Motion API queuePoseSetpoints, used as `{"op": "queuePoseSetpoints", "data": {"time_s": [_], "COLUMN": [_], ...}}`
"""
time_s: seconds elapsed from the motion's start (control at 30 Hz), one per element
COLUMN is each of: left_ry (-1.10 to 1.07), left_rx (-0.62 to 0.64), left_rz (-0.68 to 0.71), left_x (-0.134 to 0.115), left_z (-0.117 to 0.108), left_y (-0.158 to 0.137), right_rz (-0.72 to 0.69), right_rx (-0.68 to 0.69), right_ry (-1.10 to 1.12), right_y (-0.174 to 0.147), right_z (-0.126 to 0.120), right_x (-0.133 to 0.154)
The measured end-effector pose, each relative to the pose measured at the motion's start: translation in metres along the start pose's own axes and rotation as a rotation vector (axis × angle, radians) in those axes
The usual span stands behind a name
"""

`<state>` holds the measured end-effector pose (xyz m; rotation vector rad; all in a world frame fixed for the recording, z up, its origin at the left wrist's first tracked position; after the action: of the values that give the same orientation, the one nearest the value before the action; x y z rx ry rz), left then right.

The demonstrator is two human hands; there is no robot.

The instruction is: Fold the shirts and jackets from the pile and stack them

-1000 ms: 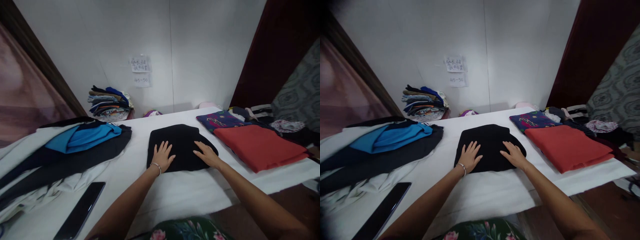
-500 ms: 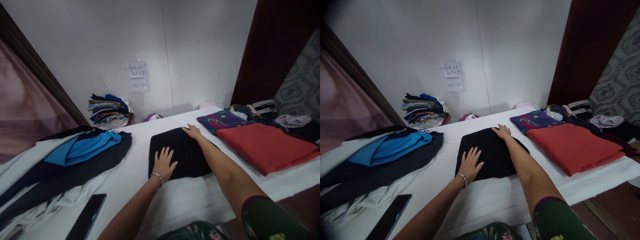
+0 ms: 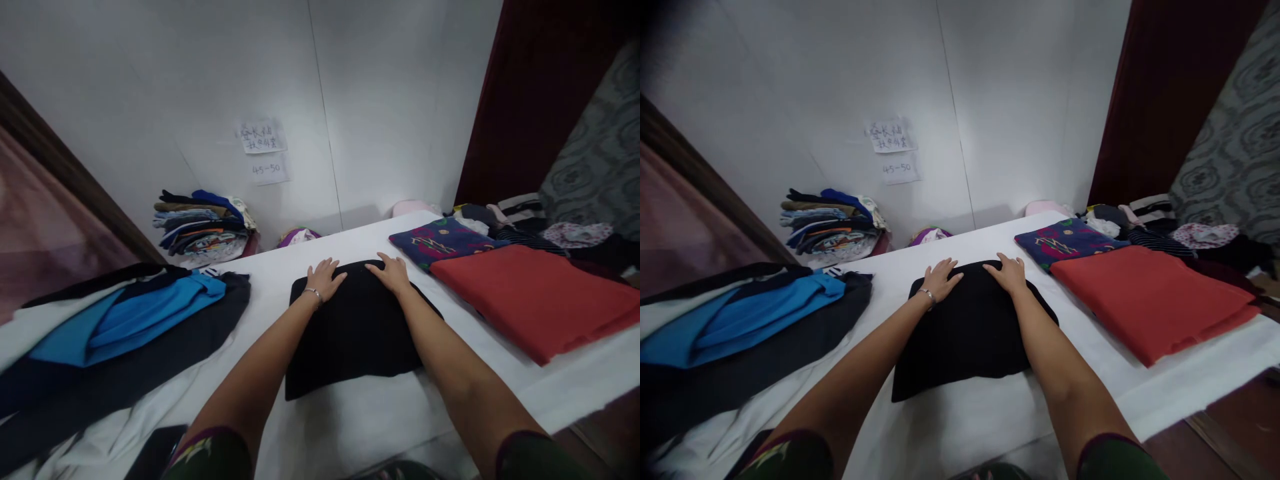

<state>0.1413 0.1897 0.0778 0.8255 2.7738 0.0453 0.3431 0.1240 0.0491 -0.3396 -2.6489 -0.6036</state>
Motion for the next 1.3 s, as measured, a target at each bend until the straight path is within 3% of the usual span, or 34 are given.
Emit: {"op": "queuePoseSetpoints", "data": {"time_s": [0.17,0.27,0.47,0.67,0.9,1.07,1.2,1.3], "left_ry": [0.021,0.019,0.022,0.093,0.096,0.093,0.094,0.110], "left_rx": [0.143,0.196,0.321,0.408,0.336,0.123,-0.036,0.066], "left_rz": [0.014,-0.008,-0.068,-0.173,-0.218,-0.211,-0.032,0.062], "left_x": [-0.008,-0.008,-0.007,0.002,0.003,0.003,-0.005,-0.008], "left_z": [0.021,0.019,0.023,0.044,0.051,0.013,-0.009,0.014], "left_y": [0.029,0.035,0.042,0.052,0.046,0.037,0.012,-0.014], "right_rz": [-0.028,0.021,0.084,0.150,0.236,0.240,0.221,0.222], "right_rx": [-0.082,-0.012,0.265,0.236,0.220,0.273,0.283,0.238], "right_ry": [0.004,0.021,0.044,0.087,0.018,-0.004,-0.022,-0.052], "right_y": [-0.005,-0.005,-0.005,-0.004,0.001,0.001,0.002,0.001], "right_z": [-0.012,-0.014,0.002,0.014,0.020,0.028,0.030,0.024], "right_x": [0.002,0.000,-0.009,-0.030,-0.039,-0.041,-0.042,-0.037]}}
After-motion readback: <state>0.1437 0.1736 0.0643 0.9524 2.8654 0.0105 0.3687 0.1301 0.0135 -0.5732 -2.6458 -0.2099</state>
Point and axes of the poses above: each hand's wrist, its own y-axis towards the middle knuckle, its own z-axis out of the palm, x = y × z, the point moved 7 cm from there along y, towards the middle knuckle, and after that the axes turned 5 degrees about -z, right-handed, at the moved point
